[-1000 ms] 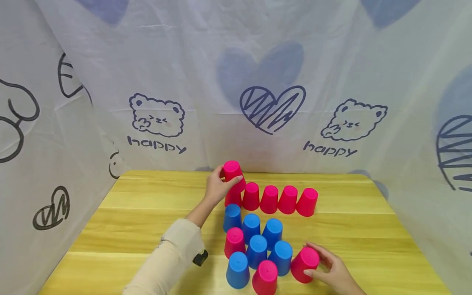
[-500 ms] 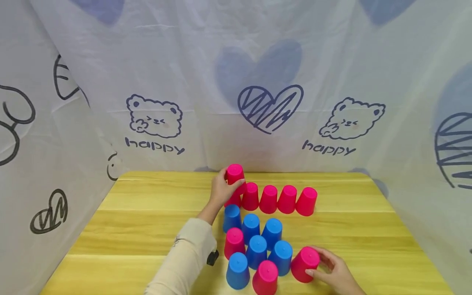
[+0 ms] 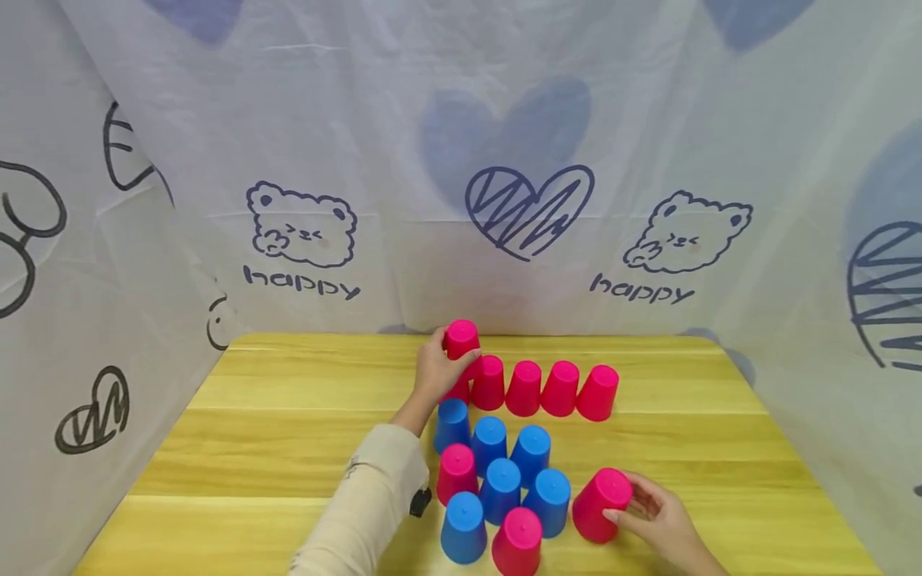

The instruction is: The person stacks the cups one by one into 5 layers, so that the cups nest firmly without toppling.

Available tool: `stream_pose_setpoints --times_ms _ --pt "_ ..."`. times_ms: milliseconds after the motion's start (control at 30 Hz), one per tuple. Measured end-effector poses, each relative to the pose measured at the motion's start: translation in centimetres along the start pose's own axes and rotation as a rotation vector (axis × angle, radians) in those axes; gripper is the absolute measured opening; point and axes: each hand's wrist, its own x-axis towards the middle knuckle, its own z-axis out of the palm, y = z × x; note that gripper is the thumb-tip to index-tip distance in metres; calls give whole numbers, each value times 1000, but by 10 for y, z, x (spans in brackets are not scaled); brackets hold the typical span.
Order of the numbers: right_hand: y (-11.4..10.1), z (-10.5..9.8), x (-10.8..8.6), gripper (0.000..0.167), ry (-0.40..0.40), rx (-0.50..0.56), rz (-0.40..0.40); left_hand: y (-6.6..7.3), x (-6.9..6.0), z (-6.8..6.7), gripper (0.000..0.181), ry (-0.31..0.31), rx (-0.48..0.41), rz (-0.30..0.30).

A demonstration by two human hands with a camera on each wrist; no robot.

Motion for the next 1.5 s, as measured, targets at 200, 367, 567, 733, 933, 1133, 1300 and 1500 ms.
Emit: stream_pose_setpoints --times_ms 200,367,567,733,933,1133,1300,1500 --pt "-10 -8 8 47 65 20 -166 1 0 3 55 -5 9 1" --pt "-27 -17 23 42 97 83 -346 2 0 2 53 -16 8 -2" --pt "-49 -24 40 43 98 79 -376 5 0 -2 53 -27 10 -2" --pt "-59 -24 48 42 126 29 -358 2 3 -4 52 -19 17 -2" --pt "-64 -23 57 45 137 -13 -356 -1 2 -6 53 -17 23 10" --pt "-66 -18 64 44 166 14 -314 -2 1 -8 53 -26 34 14" --pt "-68 -12 73 45 211 29 -260 0 2 -8 52 -36 41 12" --pt "-69 -6 82 45 234 61 -235 3 3 -4 52 -59 47 11"
